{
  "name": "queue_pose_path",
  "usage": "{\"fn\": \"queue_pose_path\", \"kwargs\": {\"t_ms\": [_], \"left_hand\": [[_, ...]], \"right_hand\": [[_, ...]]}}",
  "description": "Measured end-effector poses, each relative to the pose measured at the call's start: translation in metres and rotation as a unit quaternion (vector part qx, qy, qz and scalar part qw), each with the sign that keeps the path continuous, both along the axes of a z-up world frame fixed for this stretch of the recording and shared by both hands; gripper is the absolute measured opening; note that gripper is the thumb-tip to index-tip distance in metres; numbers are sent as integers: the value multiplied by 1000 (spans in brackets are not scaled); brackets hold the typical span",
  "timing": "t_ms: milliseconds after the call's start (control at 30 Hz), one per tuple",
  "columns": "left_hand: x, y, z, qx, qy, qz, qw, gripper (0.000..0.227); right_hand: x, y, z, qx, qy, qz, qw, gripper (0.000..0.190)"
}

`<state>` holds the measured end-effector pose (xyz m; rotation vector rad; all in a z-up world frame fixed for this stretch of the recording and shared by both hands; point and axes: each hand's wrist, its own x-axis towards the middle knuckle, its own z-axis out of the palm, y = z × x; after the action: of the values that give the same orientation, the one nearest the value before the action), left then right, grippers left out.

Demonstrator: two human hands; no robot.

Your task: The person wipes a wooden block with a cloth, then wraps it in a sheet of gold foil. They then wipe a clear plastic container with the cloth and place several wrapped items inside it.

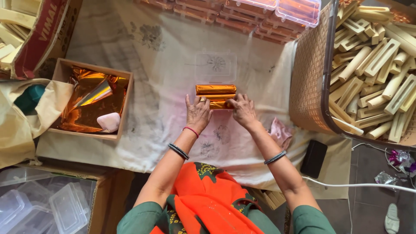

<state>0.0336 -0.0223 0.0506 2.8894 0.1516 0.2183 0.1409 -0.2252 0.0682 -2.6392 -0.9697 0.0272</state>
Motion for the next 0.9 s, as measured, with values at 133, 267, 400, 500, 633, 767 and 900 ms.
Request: {"fn": "queue_pose_path", "kwargs": {"t_ms": [133,267,400,500,633,767,900], "left_hand": [[-4,7,-3,-18,14,2,1000,47],[-9,8,-19,6,-49,11,999,49],[-12,13,-2,-4,-55,41,998,48],[-13,14,-14,-51,30,37,998,46],[-22,15,-23,-86,-32,46,995,61],[-33,12,-21,-94,-84,50,991,64],[-29,4,-10,-87,-101,25,991,66]], "right_hand": [[0,2,8,-85,-7,-5,996,47],[9,-10,3,-152,-36,-53,986,41],[4,-5,-3,-192,-75,-32,978,40],[6,0,-9,-230,-153,13,961,34],[18,-8,-20,-163,-1,-25,986,36],[6,-23,-16,31,113,-102,988,37],[-13,-12,-4,65,34,-97,993,37]]}}
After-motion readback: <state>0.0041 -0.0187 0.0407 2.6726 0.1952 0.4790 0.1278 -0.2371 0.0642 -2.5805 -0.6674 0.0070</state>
